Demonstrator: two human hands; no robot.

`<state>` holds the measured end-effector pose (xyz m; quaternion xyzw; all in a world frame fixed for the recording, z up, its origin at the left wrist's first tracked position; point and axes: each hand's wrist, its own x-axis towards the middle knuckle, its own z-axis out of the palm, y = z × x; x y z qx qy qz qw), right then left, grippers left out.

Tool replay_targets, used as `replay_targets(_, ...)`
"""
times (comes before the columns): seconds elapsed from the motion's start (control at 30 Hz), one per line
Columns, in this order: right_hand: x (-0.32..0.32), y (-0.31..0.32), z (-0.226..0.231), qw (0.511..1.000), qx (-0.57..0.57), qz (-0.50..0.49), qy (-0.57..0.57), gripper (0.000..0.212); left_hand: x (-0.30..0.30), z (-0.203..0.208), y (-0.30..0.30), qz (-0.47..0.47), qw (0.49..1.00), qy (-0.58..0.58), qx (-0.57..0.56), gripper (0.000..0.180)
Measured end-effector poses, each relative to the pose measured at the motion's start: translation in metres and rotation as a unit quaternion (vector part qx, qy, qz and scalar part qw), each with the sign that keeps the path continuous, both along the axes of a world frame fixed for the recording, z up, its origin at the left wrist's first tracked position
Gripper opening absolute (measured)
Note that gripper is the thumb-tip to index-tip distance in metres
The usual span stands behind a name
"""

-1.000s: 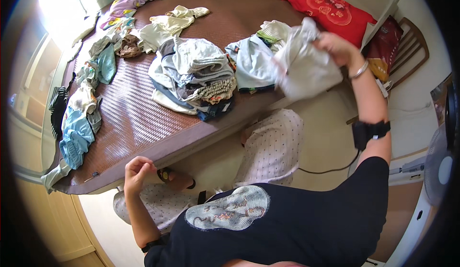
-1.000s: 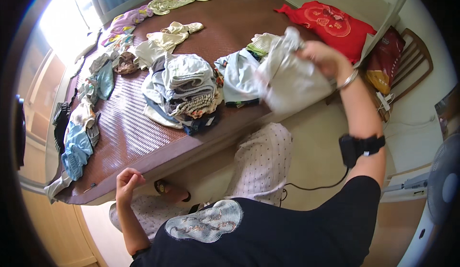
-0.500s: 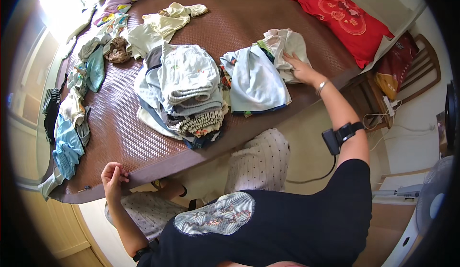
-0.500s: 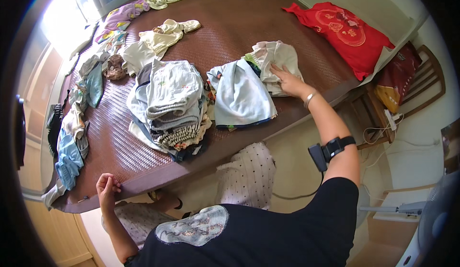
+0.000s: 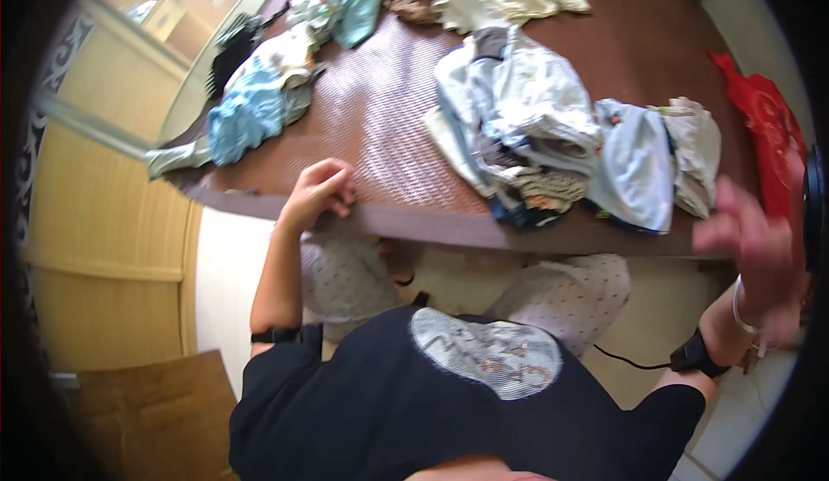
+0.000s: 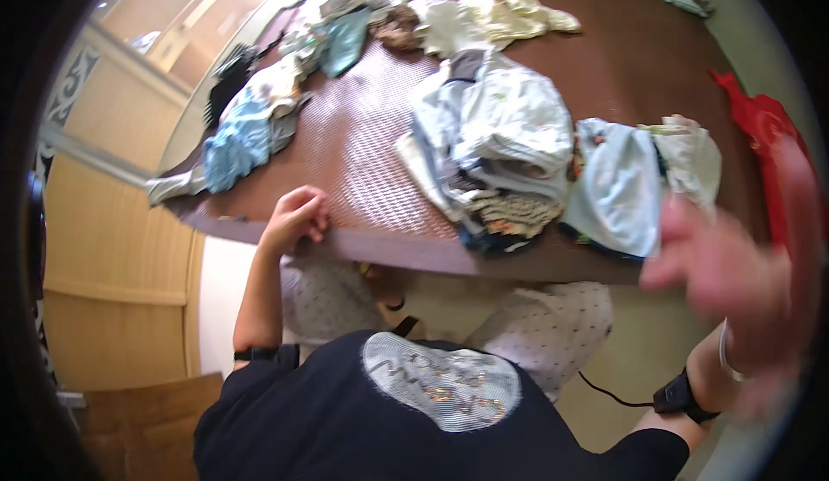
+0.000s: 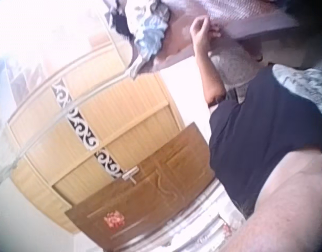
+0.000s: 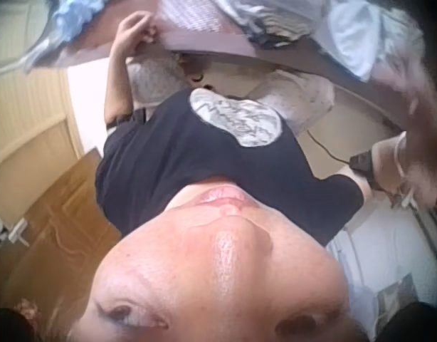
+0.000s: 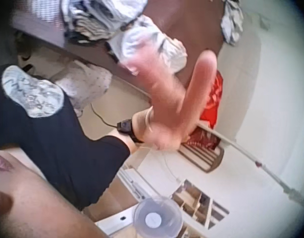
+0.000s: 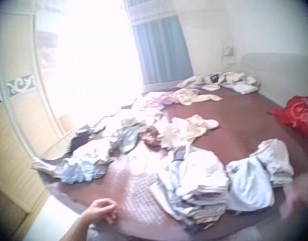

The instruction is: Folding several pieces of children's clothing on a bed.

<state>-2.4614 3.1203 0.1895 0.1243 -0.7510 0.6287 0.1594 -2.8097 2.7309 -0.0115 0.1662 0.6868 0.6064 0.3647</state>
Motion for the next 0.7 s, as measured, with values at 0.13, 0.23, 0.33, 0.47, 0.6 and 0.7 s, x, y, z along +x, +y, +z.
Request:
replay_targets(0.13,0.007,-0.030,0.011,0.878,-0.011,0.478,-0.029,0.068,-0.033,-0.003,-0.016,-0.027,0.995,0.088,-0.021,0.020)
replay_targets(0.23,0.006,-0.050,0.007,0.789,-0.063,0.555,-0.257,0.050,-0.084,-0.006,-0.039,-0.001,0.969,0.238,-0.069,0.018)
replay_targets(0.33,-0.016,-0.063,-0.008,0.828,0.104,0.551,0.010,0.051,-0.140,-0.007,-0.069,0.138,0.767,0.556,-0.289,0.035)
replay_targets(0.47,-0.035,-0.080,-0.002,0.828,0.131,0.509,0.197,0.054,-0.192,-0.002,-0.111,0.341,0.678,0.486,-0.434,0.089)
replay_targets(0.6,-0.043,-0.095,0.013,0.865,0.100,0.492,0.003,0.053,-0.197,-0.005,-0.128,0.271,0.655,0.348,-0.614,0.077)
replay_targets(0.7,-0.047,-0.103,0.013,0.839,0.080,0.539,0.015,0.051,-0.180,0.009,-0.122,0.236,0.780,0.435,-0.382,0.038)
